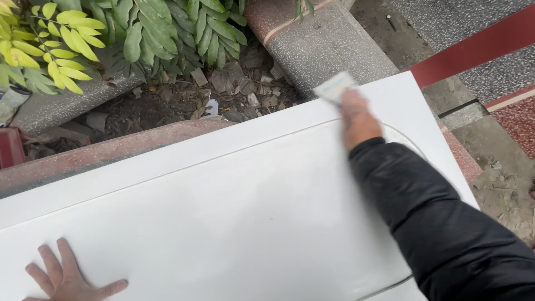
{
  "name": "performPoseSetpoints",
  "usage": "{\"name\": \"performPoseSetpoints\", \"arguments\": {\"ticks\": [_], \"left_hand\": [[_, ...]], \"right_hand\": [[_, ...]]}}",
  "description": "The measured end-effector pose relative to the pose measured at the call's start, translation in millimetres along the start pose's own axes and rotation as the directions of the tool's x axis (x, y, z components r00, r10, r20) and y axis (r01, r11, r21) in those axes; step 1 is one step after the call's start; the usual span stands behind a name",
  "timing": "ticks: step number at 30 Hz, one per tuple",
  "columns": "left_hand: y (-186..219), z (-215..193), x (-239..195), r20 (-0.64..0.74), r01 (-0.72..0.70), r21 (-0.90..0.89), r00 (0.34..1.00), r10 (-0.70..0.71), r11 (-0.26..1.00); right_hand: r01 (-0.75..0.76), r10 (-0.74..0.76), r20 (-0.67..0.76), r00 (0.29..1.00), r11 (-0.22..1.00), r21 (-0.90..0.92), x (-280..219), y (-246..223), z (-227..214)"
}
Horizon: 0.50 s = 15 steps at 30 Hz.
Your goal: The person sands the surface and edges of a white cabinet door using a sanding block. They work on the flat panels and the raised frame, then flip the door to sand the opposite side and edges.
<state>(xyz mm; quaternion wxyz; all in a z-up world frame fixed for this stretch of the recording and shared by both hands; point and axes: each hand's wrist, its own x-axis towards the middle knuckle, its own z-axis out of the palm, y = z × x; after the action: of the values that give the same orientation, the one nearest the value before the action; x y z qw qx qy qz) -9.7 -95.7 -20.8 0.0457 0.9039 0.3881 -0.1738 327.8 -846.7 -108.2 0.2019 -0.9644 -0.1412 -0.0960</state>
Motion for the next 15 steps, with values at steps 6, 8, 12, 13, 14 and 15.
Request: {"name": "performPoseSetpoints", "arguments": {"ticks": [6, 8, 12, 13, 14, 15], "left_hand": [[-9, -9, 3, 0.119, 0.045, 0.092, 0.991, -0.056, 0.995], [-4, 4, 5, 0.127, 0.024, 0.075, 0.991, -0.033, 0.997], [-24, 29, 30, -0.062, -0.045, -0.004, 0.997, 0.045, 0.999], [-32, 33, 34, -0.066, -0.049, 0.010, 0.997, 0.050, 0.999], [-19, 29, 23, -0.057, -0.047, 0.006, 0.997, 0.047, 0.999], [-11, 18, 16, 0.012, 0.005, 0.056, 1.000, -0.006, 0.998]], "right_hand": [[-0.383, 0.372, -0.095, 0.923, 0.911, -0.155, -5, 59, -21], [-0.355, 0.343, -0.141, 0.929, 0.932, -0.072, -9, 7, 19], [0.303, -0.303, 0.020, 0.953, 0.953, -0.015, -6, -151, 43], [0.368, -0.382, 0.058, 0.922, 0.914, 0.169, -4, -172, 35], [0.370, -0.384, 0.067, 0.921, 0.914, 0.166, -5, -120, 10], [0.113, -0.139, 0.127, 0.982, 0.974, 0.195, 3, -80, -8]]}}
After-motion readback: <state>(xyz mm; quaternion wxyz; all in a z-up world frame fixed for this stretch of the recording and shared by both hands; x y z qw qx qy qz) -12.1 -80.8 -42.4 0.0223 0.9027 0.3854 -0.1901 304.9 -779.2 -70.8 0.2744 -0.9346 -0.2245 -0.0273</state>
